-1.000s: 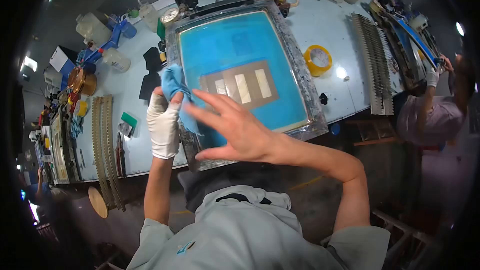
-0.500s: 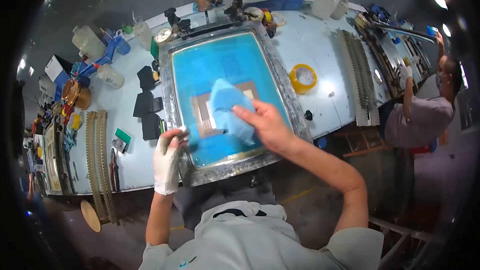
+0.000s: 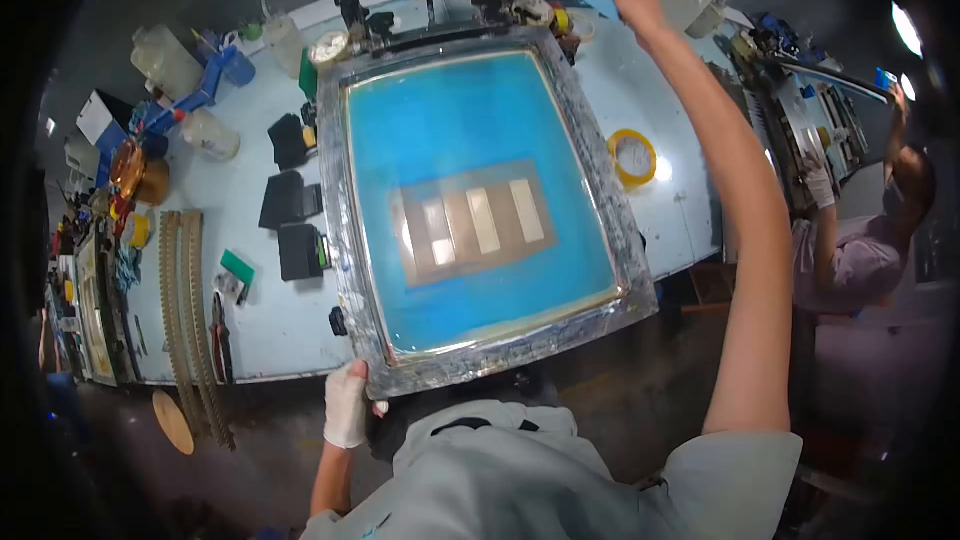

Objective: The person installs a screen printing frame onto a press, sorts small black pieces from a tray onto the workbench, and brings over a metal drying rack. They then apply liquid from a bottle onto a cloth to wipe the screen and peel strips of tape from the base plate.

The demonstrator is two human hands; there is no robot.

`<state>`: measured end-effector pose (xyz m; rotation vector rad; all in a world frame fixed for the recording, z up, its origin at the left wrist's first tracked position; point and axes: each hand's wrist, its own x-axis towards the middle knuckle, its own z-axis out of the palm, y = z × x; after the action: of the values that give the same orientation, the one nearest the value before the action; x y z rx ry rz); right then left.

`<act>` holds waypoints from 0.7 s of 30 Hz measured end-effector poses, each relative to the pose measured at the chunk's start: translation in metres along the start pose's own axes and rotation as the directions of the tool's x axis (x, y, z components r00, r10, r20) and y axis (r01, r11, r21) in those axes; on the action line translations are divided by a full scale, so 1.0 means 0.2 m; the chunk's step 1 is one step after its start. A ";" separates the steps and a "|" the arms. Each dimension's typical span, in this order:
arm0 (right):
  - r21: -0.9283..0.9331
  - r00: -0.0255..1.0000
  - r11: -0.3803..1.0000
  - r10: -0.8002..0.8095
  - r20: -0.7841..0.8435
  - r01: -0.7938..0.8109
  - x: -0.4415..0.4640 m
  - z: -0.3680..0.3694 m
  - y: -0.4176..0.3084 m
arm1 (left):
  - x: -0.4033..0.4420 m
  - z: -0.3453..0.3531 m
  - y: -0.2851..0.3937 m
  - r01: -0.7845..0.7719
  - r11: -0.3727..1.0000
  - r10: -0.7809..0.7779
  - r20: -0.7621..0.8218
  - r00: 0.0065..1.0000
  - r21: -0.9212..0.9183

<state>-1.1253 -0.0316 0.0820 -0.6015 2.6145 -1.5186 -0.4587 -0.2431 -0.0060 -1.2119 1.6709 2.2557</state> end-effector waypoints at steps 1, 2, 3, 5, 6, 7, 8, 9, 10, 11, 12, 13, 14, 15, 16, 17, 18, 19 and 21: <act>-0.022 0.999 0.999 -0.034 0.027 0.035 0.02 -0.05 0.04 | -0.02 -0.02 0.02 -0.026 0.998 0.029 0.048 0.998 -0.057; -0.037 0.997 0.997 -0.062 0.050 0.064 -0.02 -0.10 0.12 | -0.06 -0.02 0.09 -0.110 0.987 0.119 0.075 0.990 -0.121; -0.058 1.000 0.998 -0.022 0.019 0.023 -0.07 -0.17 0.22 | -0.10 0.01 0.17 -0.121 0.962 0.138 0.054 0.989 -0.246; -0.094 0.999 0.995 0.027 -0.036 -0.030 -0.14 -0.28 0.44 | -0.16 -0.02 0.25 -0.078 0.832 0.092 -0.002 0.996 -0.549; -0.160 0.995 0.984 0.091 0.032 -0.085 -0.19 -0.37 0.54 | -0.11 -0.11 0.30 -0.071 0.670 0.392 0.272 0.879 -0.739; -0.232 0.982 0.963 0.163 0.098 -0.136 -0.30 -0.39 0.53 | -0.11 -0.04 0.48 -0.248 0.662 0.559 0.245 0.792 -0.708; -0.192 0.980 0.971 0.163 0.112 -0.140 -0.41 -0.38 0.51 | -0.10 0.03 0.66 -0.415 0.603 0.705 0.210 0.677 -0.682; -0.153 0.978 0.976 0.173 0.120 -0.154 -0.57 -0.35 0.47 | -0.08 0.07 0.86 -0.462 0.613 0.748 0.282 0.601 -0.641; -0.109 0.977 0.981 0.174 0.124 -0.161 -0.68 -0.32 0.46 | -0.06 0.11 1.05 -0.513 0.610 0.781 0.350 0.516 -0.604; -0.064 0.976 0.984 0.175 0.129 -0.168 -0.80 -0.25 0.37 | -0.03 0.13 1.25 -0.447 0.645 0.760 0.455 0.464 -0.620; -0.058 0.975 0.985 0.171 0.140 -0.165 -0.91 -0.19 0.25 | -0.02 0.15 1.39 -0.457 0.645 0.762 0.467 0.448 -0.613; -0.084 0.969 0.987 0.154 0.193 -0.140 -0.97 -0.13 0.20 | 0.00 0.17 1.51 -0.471 0.641 0.767 0.479 0.427 -0.607; -0.046 0.956 0.996 0.087 0.281 -0.077 -1.05 -0.08 0.16 | 0.02 0.19 1.59 -0.497 0.615 0.787 0.445 0.426 -0.612; -0.082 0.944 0.994 0.090 0.316 -0.068 -1.11 0.02 0.08 | 0.02 0.22 1.66 -0.522 0.588 0.807 0.413 0.421 -0.617; -0.136 0.934 0.991 0.061 0.353 -0.013 -1.18 0.10 -0.03 | 0.01 0.26 1.71 -0.502 0.574 0.811 0.366 0.456 -0.647; -0.145 0.926 0.985 -0.036 0.377 0.098 -1.23 0.18 -0.07 | -0.01 0.30 1.74 -0.478 0.560 0.808 0.319 0.495 -0.677; -0.152 0.907 0.967 -0.131 0.400 0.207 -1.25 0.25 -0.11 | -0.01 0.32 1.74 -0.536 0.543 0.820 0.272 0.503 -0.646; -0.122 0.893 0.963 -0.169 0.418 0.239 -1.26 0.33 -0.16 | 0.00 0.33 1.74 -0.591 0.528 0.831 0.224 0.510 -0.610; -0.075 0.862 0.954 -0.226 0.453 0.290 -1.24 0.46 -0.24 | 0.12 0.20 1.73 -0.779 0.499 0.865 0.265 0.425 -0.379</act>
<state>-0.8607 -0.0399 0.0403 -1.1975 2.3626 -1.0820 -0.6690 -0.3567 0.2498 0.3428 2.1413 2.9261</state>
